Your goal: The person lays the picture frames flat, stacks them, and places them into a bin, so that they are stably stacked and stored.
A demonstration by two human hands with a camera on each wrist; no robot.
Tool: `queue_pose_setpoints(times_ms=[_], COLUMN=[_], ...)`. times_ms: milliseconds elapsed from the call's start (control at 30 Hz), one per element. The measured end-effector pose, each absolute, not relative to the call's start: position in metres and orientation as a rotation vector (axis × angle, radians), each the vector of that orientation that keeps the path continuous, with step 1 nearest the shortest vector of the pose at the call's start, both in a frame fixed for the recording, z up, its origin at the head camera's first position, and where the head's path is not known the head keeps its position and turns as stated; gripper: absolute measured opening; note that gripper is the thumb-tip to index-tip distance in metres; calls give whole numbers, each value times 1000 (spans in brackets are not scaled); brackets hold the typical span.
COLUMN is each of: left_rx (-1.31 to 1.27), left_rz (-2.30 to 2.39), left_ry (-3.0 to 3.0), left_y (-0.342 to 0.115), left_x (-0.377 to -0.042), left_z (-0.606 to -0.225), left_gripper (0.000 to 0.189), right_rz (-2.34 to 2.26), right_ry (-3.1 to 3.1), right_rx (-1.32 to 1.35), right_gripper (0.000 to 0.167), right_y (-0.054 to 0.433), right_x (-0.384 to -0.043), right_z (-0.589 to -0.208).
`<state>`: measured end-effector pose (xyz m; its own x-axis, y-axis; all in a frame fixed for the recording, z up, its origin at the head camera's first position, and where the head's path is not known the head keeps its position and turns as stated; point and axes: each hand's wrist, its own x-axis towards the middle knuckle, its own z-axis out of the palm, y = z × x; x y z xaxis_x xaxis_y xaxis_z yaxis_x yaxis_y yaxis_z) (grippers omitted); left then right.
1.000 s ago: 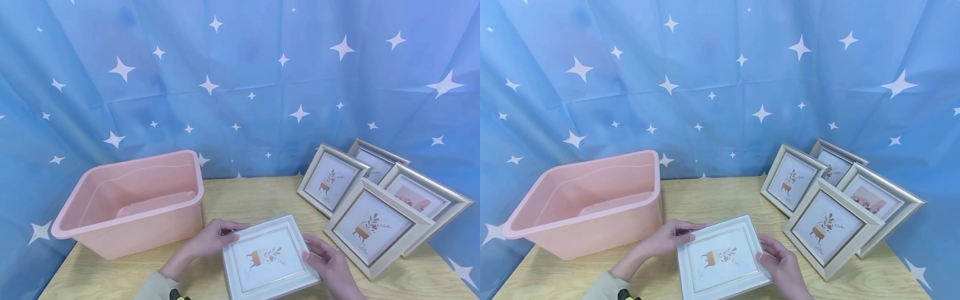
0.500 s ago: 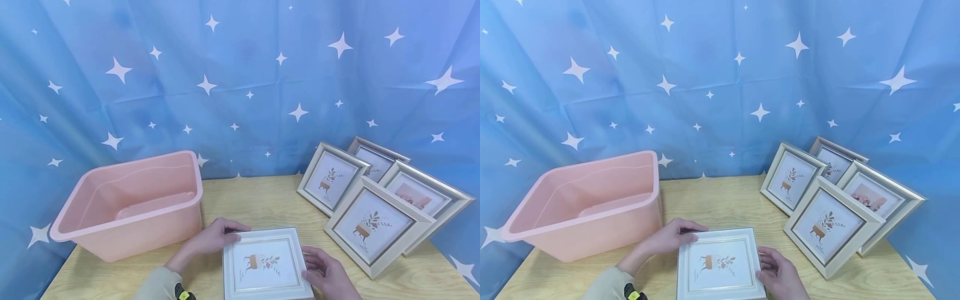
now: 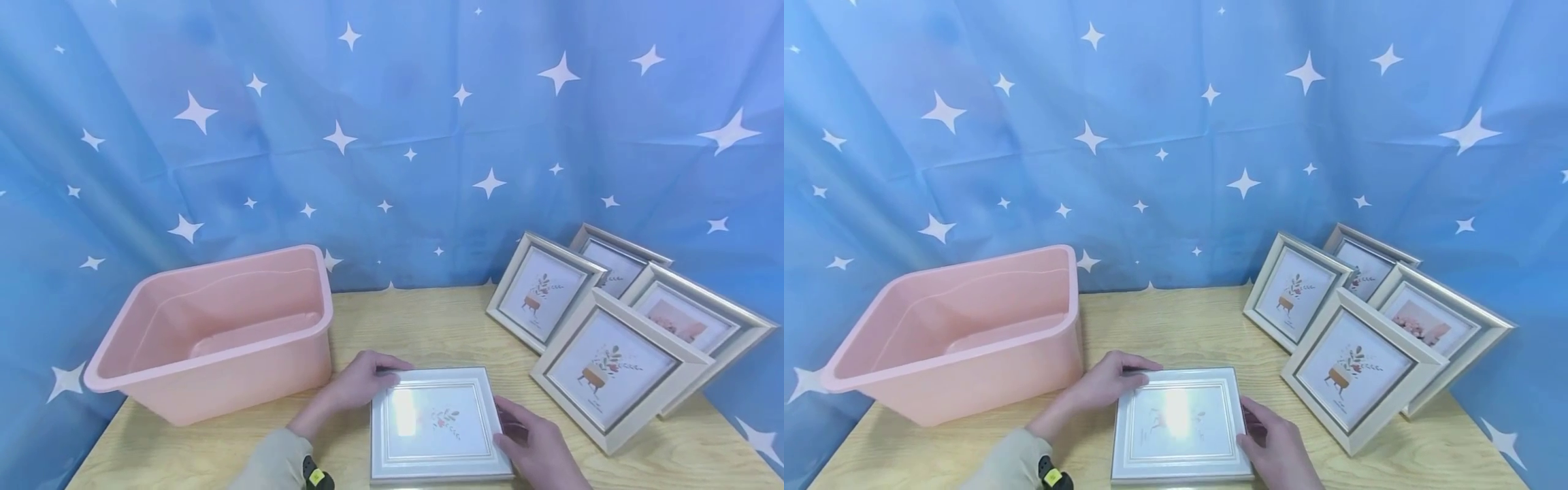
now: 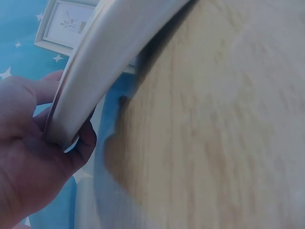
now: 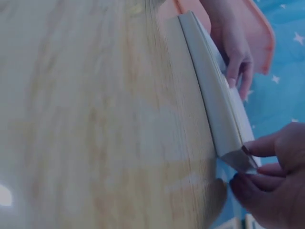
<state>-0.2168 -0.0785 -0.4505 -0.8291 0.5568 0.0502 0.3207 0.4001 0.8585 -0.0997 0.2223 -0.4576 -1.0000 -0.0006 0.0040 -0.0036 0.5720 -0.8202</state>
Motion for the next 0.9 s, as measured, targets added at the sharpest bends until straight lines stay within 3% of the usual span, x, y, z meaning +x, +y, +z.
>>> queue_pose_setpoints(times_ms=[500, 900], left_rx=[793, 735], left_rz=[1324, 1325], left_ry=[2467, 2485], left_y=[-77, -76], left_x=[-220, -227], left_z=[-457, -457], left_gripper=[28, 27], right_rz=[1315, 1283], right_ry=[-2867, -2938], right_rx=[239, 110], right_gripper=[46, 44], right_y=[231, 226], right_x=[-103, -115], right_z=[-464, -458])
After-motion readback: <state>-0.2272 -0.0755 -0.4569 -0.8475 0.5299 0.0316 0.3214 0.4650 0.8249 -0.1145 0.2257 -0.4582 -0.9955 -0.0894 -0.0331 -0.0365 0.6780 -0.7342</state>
